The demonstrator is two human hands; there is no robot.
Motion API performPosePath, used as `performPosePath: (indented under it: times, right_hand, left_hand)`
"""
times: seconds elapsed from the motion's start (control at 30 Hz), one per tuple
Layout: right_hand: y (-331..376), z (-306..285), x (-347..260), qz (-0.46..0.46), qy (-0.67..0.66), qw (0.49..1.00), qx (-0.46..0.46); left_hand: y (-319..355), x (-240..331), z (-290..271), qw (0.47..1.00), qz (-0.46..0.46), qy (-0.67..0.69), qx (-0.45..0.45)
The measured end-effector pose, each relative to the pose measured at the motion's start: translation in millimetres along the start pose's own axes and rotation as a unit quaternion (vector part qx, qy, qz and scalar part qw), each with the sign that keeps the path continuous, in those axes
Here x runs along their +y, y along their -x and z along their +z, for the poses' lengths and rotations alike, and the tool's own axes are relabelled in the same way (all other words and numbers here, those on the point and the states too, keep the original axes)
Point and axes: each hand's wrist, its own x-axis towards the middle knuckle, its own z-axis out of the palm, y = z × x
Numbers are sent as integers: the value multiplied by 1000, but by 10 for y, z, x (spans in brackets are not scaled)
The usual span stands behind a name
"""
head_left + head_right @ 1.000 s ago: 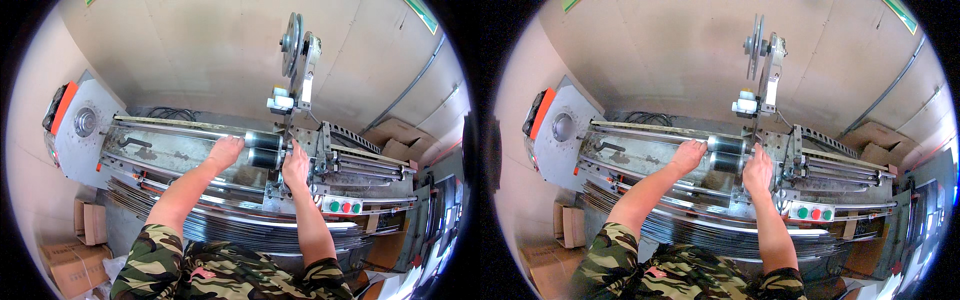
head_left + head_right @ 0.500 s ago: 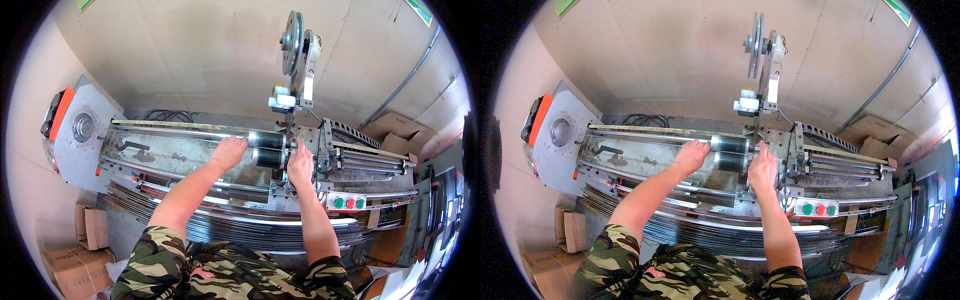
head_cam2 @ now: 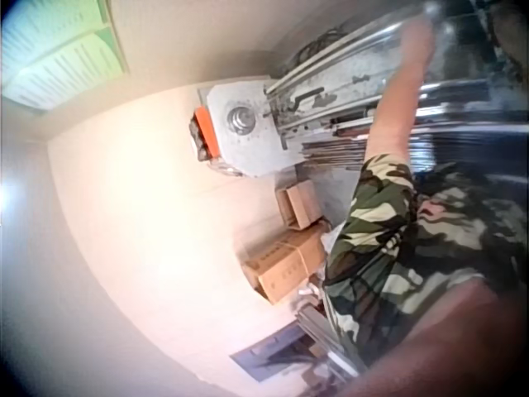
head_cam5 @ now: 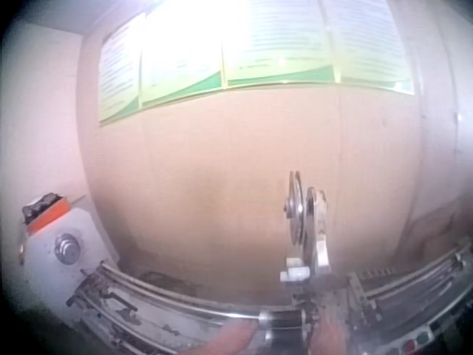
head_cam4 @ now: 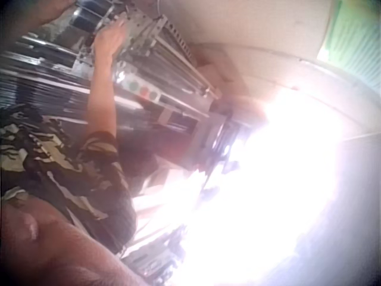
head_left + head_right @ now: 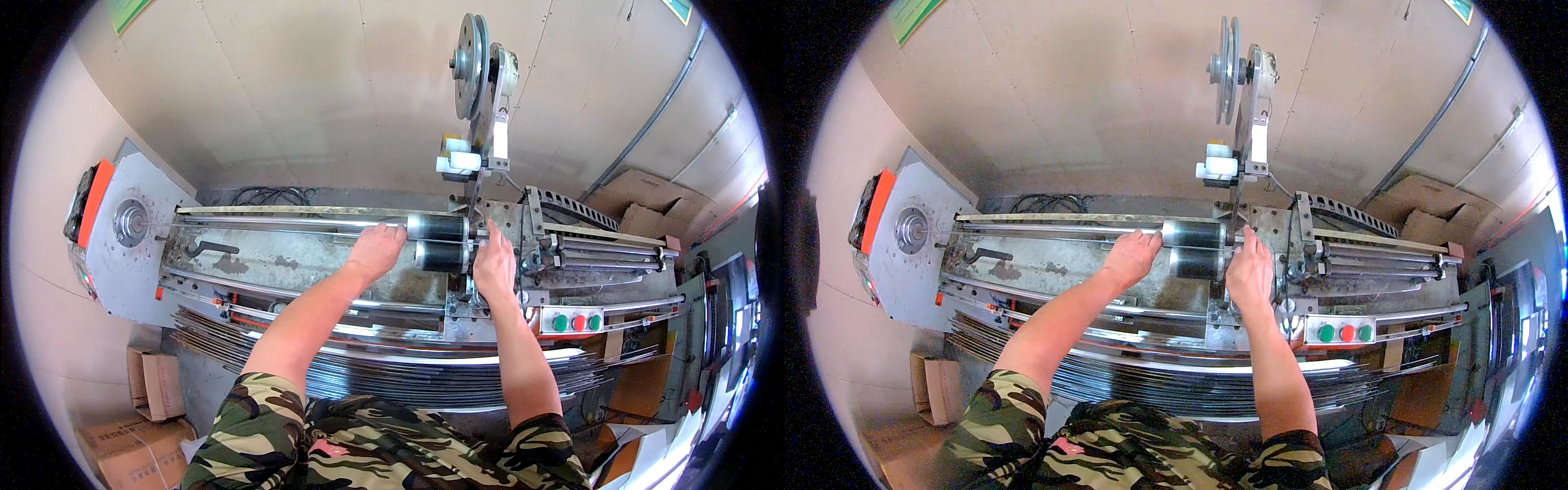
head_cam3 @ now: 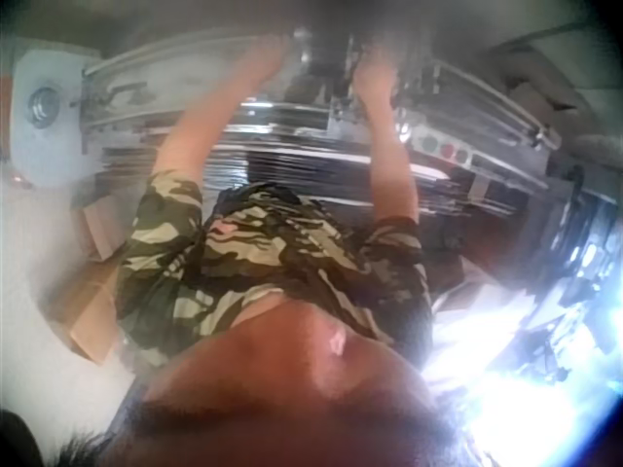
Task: The person operates a metal forming machine, repeatedly inserting long metal rods into the machine and pressing a green button to activate the process. The person removes the processed rods and stacks them on a nearby table.
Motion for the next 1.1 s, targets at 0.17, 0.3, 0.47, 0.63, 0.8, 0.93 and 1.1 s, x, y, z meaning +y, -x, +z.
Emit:
performPosePath:
  times: [0.17, 0.3, 0.47, 0.63, 0.8, 0.93, 1.1]
  right_hand:
    - [8, -11, -7, 7, 1, 1000, 2]
    - [12, 62, 94, -4, 1, 1000, 28]
    - [34, 46, 54, 8, 19, 999, 47]
    - [33, 54, 79, 29, 51, 996, 61]
    - [76, -3, 85, 31, 52, 991, 116]
    - [261, -66, -95, 33, 79, 978, 192]
    - [811, 78, -531, 0, 111, 958, 265]
  left_hand:
    - [-26, 6, -73, 999, 1, 10, -35]
    - [-47, -25, -69, 999, 12, 25, -40]
    - [-26, -92, -103, 998, 24, 27, -57]
    - [64, -267, -98, 997, 39, 37, -49]
    - [186, -548, -90, 996, 57, 32, -54]
    - [321, -827, -220, 994, 64, 30, -86]
    - [560, -1270, -375, 991, 58, 38, -118]
